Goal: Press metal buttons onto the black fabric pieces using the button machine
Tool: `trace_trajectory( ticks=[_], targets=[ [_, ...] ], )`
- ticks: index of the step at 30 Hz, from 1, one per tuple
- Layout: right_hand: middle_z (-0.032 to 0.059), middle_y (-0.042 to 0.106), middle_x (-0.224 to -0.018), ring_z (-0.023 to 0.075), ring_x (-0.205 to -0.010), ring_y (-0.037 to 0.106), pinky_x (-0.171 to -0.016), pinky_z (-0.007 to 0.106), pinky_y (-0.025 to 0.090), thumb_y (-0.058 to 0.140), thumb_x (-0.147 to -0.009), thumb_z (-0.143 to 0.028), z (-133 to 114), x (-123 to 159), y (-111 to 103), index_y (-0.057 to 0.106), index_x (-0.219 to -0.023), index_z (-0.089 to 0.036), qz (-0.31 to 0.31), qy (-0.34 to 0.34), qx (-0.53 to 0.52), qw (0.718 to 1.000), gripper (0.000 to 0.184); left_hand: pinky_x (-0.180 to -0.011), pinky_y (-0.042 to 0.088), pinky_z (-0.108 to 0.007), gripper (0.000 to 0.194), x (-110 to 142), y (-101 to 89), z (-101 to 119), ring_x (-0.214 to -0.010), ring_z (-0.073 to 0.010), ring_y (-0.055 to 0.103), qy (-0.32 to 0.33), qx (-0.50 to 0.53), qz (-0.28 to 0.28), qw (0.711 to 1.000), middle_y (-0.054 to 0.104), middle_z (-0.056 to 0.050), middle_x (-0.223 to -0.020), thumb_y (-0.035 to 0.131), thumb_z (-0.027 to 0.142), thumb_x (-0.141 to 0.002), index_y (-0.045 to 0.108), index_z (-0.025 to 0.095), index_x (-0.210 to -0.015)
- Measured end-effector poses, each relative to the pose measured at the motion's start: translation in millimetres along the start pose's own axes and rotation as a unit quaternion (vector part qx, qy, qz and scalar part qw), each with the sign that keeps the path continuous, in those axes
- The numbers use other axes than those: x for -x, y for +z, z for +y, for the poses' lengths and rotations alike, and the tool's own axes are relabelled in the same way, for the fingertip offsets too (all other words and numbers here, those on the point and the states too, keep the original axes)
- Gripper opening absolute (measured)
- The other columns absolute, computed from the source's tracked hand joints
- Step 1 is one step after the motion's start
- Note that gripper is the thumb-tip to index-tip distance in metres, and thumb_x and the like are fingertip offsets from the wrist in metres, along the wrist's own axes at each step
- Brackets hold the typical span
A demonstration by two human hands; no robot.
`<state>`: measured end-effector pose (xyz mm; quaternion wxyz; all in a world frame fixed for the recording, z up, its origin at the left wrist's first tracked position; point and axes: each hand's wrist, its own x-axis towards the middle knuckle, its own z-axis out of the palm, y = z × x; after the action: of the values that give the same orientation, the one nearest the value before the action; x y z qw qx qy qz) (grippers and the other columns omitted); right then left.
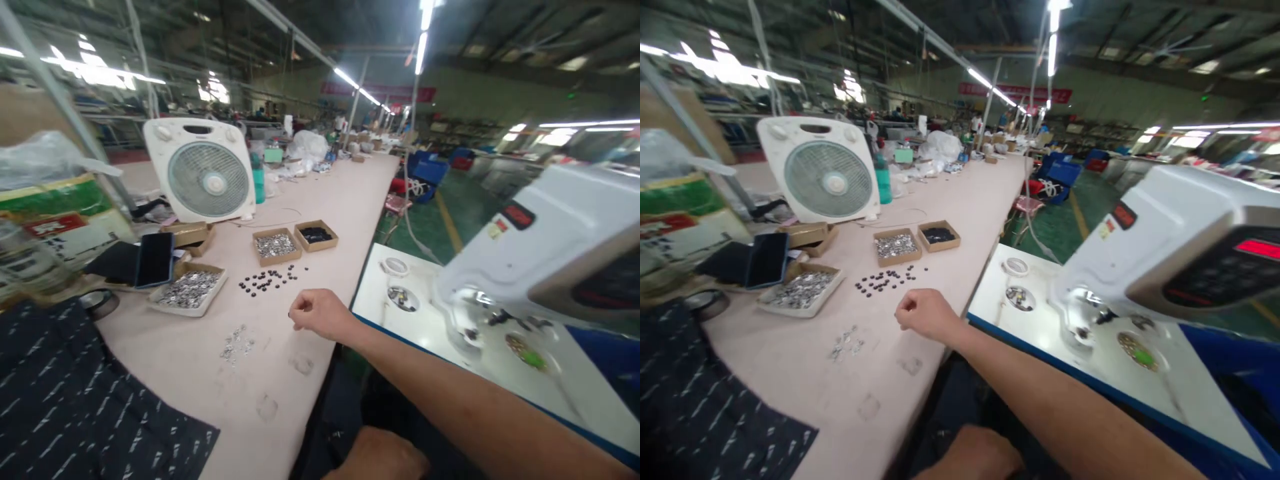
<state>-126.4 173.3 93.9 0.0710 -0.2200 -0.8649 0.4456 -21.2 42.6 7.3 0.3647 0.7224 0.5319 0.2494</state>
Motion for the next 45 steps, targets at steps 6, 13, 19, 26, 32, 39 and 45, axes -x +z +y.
trace_trajectory(
  ticks=[6,13,19,26,32,39,45],
  targets=[
    [-0.0024,0.069,-0.066,0.0119,-0.061,0.062,-0.059,0.021,0.046,0.075,-0.069,-0.020,68.8,171.7,-46.5,0.067,-0.078,-0.017,0.065,0.144,-0.188,0.969,0.012,-0.074,0.050,-0.036,0.017,14.9,13.6,8.9,-0.086,-0.0242,0.064,0.021,-0.099,0.009,0.995,0.068,-0.003,-0.090,0.072,0.027,-0.076,0.062,0.020,-0.088],
    [-0.0013,0.070,-0.079,0.0114,-0.061,0.065,-0.056,0.022,0.048,0.074,-0.071,-0.019,111.4,320.8,-15.0,0.064,-0.095,-0.017,0.117,0.256,-0.298,0.912,0.026,-0.067,0.039,-0.036,0.014,30.6,29.2,37.6,-0.079,-0.0218,0.055,0.179,-0.238,0.003,0.955,0.063,-0.002,-0.086,0.062,0.018,-0.085,0.058,0.018,-0.098],
    [-0.0004,0.072,-0.083,0.0110,-0.062,0.067,-0.058,0.021,0.051,0.073,-0.072,-0.015,102.0,358.7,0.6,0.066,-0.101,-0.018,0.152,0.250,-0.340,0.894,0.030,-0.065,0.035,-0.036,0.021,41.4,44.7,51.5,-0.070,-0.0199,0.050,0.242,-0.226,0.101,0.938,0.061,-0.004,-0.078,0.042,0.010,-0.098,0.062,0.012,-0.105],
    [-0.0003,0.074,-0.085,0.0112,-0.063,0.071,-0.058,0.019,0.054,0.069,-0.076,-0.008,98.5,367.3,6.9,0.069,-0.104,-0.018,0.137,0.217,-0.347,0.902,0.030,-0.071,0.038,-0.037,0.021,56.5,45.0,64.1,-0.074,-0.0201,0.053,0.218,-0.202,0.127,0.946,0.066,-0.006,-0.080,0.045,0.008,-0.097,0.065,0.011,-0.103],
    [-0.0010,0.076,-0.087,0.0129,-0.072,0.072,-0.065,0.021,0.057,0.072,-0.078,-0.008,96.7,373.5,8.7,0.071,-0.106,-0.021,0.144,0.180,-0.270,0.935,0.031,-0.073,0.039,-0.036,0.018,60.4,47.8,66.2,-0.075,-0.0197,0.054,0.198,-0.197,0.130,0.951,0.068,-0.006,-0.081,0.051,0.005,-0.094,0.066,0.013,-0.101],
    [-0.0028,0.076,-0.087,0.0118,-0.072,0.071,-0.070,0.021,0.057,0.069,-0.080,-0.007,96.6,375.2,12.5,0.070,-0.112,-0.024,0.141,0.134,-0.211,0.958,0.036,-0.071,0.039,-0.035,0.019,62.4,47.7,65.0,-0.075,-0.0189,0.056,0.183,-0.186,0.128,0.957,0.068,-0.005,-0.083,0.048,0.006,-0.096,0.065,0.014,-0.101],
    [-0.0024,0.077,-0.089,0.0129,-0.076,0.073,-0.073,0.023,0.057,0.065,-0.085,-0.009,97.1,375.4,17.6,0.070,-0.119,-0.026,0.127,0.109,-0.174,0.970,0.038,-0.069,0.039,-0.035,0.019,65.7,49.0,62.0,-0.074,-0.0191,0.056,0.169,-0.179,0.139,0.959,0.069,-0.006,-0.083,0.048,0.006,-0.094,0.064,0.014,-0.100]
  ],
)
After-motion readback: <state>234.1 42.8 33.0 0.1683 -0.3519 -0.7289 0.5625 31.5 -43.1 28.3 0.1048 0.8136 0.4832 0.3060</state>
